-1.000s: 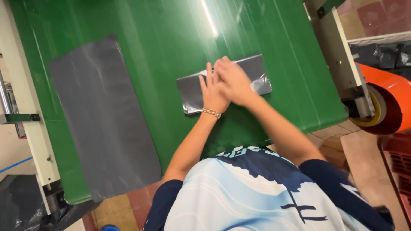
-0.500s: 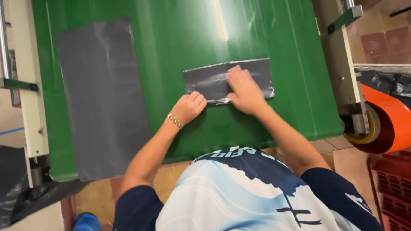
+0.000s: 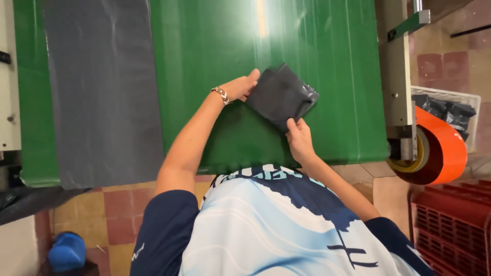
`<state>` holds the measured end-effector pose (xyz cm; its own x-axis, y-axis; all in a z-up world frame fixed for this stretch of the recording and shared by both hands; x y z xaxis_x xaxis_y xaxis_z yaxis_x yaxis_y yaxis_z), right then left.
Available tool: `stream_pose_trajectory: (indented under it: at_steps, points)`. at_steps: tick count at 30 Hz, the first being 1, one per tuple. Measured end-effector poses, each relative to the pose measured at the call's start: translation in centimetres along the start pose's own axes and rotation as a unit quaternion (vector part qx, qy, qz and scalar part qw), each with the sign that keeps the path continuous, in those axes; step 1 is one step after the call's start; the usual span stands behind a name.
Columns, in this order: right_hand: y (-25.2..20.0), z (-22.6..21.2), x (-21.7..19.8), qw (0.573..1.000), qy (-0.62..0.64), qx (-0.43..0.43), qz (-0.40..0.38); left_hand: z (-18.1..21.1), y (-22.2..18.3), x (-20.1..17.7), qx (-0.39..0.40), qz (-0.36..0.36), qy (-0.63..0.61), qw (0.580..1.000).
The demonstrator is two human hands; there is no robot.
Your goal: Picking up plastic sheets from a conveyor belt, folding them into smaller rectangles, and stacking them into a red plastic crate.
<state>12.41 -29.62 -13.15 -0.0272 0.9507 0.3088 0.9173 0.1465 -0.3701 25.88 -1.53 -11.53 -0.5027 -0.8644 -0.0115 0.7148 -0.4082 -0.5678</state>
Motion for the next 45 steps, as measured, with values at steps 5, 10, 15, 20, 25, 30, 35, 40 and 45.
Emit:
stream_pose_trajectory:
  at_steps: [5,10,15,20,25,30,35,40,45]
  points:
    - [1.4,-5.4,1.7,0.988,0.111,0.104,-0.027,5.8,-5.4,3.7,0.150,0.192,0.310,0.919]
    - [-0.8,-9.2,2.3,0.986,0.072,0.143,-0.052,5.0,-6.1,5.5,0.173,0.368,0.315,0.858]
    - [-4.0,-10.0,0.4,0.952,-0.265,-0.152,0.008,1.4,-12.5,6.5,0.269,0.493,0.413,0.717]
    - [-6.2,-7.8,12.2,0.818,-0.435,-0.333,-0.175,-3.8,-29.0,5.3,0.229,0.428,0.493,0.722]
    - [-9.2,-0.5,27.2,0.622,-0.475,-0.469,-0.410,-11.9,-41.2,1.2,0.052,0.334,0.598,0.727]
    - [-12.9,3.2,37.9,0.466,-0.537,-0.535,-0.456,-20.4,-49.0,-6.1,0.030,0.433,0.649,0.624]
    - [-11.8,5.4,39.5,0.481,-0.554,-0.546,-0.404,-28.6,-50.6,-13.4,0.084,0.411,0.628,0.655]
    - [-7.9,4.4,38.7,0.571,-0.558,-0.464,-0.384,-22.3,-51.8,-21.7,0.136,0.404,0.523,0.738]
    - [0.7,-5.2,43.4,0.810,-0.452,-0.329,-0.177,-12.4,-46.5,-33.3,0.294,0.470,0.263,0.789]
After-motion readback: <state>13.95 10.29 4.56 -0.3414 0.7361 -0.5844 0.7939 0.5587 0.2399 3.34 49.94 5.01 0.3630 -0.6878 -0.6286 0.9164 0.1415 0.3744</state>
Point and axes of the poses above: each hand's wrist, its own y-axis towards the middle knuckle, its own x-axis out of the palm, z = x × y, the point moved 2 cm from there along y, towards the middle knuckle, and after that the axes turned 3 degrees about -z, right-handed, at the moved point
